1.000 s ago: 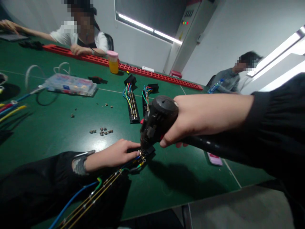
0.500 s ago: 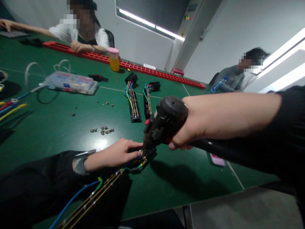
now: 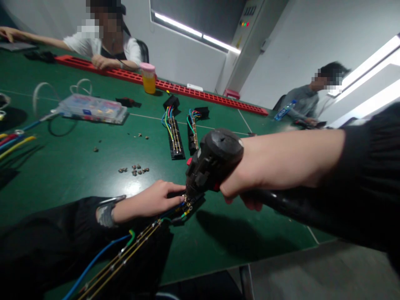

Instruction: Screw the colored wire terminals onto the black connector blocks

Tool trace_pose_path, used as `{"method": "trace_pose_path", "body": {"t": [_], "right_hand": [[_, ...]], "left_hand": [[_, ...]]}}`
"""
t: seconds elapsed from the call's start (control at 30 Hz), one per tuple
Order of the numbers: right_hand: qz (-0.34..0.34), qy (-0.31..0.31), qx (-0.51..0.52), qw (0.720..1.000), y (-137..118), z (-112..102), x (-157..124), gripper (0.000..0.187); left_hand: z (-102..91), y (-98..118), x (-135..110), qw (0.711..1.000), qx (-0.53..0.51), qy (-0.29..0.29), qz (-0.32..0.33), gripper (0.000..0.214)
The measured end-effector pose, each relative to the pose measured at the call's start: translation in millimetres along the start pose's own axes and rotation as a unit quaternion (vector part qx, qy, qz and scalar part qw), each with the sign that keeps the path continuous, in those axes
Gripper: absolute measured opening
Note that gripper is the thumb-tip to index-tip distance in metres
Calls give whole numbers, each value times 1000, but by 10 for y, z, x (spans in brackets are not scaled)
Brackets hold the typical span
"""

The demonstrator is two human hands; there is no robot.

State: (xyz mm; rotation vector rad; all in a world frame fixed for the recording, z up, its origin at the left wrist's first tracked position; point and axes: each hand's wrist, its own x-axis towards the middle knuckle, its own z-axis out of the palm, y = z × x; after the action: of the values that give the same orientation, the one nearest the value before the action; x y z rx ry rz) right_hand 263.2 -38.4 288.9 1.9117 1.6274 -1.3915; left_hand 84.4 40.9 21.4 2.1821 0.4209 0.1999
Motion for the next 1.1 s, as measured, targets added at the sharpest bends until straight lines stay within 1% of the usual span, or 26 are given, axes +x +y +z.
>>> {"method": "trace_pose_path", "body": {"t": [0.07, 0.1, 0.17, 0.23, 0.27, 0.3, 0.33, 0.4, 0.47, 0.5, 0.53, 0.63, 0.7, 0.83, 0.9, 1.0, 1.07, 1.1], "right_hand": [[-59, -30, -100, 993, 6, -39, -6, 19], [-87, -38, -157, 983, 11, -60, -9, 20], [-140, -47, -265, 953, 24, -93, -7, 24], [-190, -53, -329, 923, 38, -109, 8, 26], [-203, -57, -339, 917, 48, -110, 20, 25], [-207, -58, -335, 917, 62, -109, 36, 23], [-200, -59, -313, 927, 81, -106, 53, 19], [-141, -52, -232, 961, 133, -101, 87, 12], [-92, -46, -175, 979, 199, -105, 115, 6], [-86, -50, -167, 981, 234, -112, 126, 6], [-94, -53, -168, 980, 267, -122, 135, 8], [-148, -50, -190, 969, 355, -151, 153, 14], [-159, -46, -187, 968, 394, -159, 158, 12], [-129, -80, -163, 975, 389, -140, 142, 14], [-115, -68, -170, 976, 346, -125, 118, 12], [-90, -28, -170, 981, 292, -106, 77, 8], [-74, -5, -142, 987, 298, -96, 69, 11], [-80, -7, -115, 990, 315, -92, 73, 13]], "left_hand": [[-4, 7, -5, 1000, -4, -1, 1, 45], [-5, 11, -8, 1000, -5, -2, 1, 44], [-4, 17, -15, 1000, 0, -4, 4, 43], [3, 21, -19, 1000, 11, -2, 7, 43], [8, 22, -19, 1000, 16, 1, 9, 42], [12, 22, -18, 1000, 19, 3, 10, 42], [17, 22, -16, 1000, 21, 5, 10, 41], [24, 16, -9, 1000, 22, 5, 9, 38], [29, 8, -3, 1000, 20, 4, 9, 37], [31, 4, -1, 1000, 20, 4, 10, 36], [34, 1, 0, 1000, 20, 5, 11, 35], [43, -4, -3, 1000, 26, 10, 15, 35], [50, -4, -8, 999, 33, 14, 17, 35], [66, -4, -15, 999, 43, 22, 18, 35], [71, -5, -15, 999, 45, 23, 20, 36], [69, -5, -12, 998, 48, 23, 22, 38], [57, -5, -10, 998, 48, 21, 23, 41], [47, -6, -9, 998, 47, 20, 24, 42]]}}
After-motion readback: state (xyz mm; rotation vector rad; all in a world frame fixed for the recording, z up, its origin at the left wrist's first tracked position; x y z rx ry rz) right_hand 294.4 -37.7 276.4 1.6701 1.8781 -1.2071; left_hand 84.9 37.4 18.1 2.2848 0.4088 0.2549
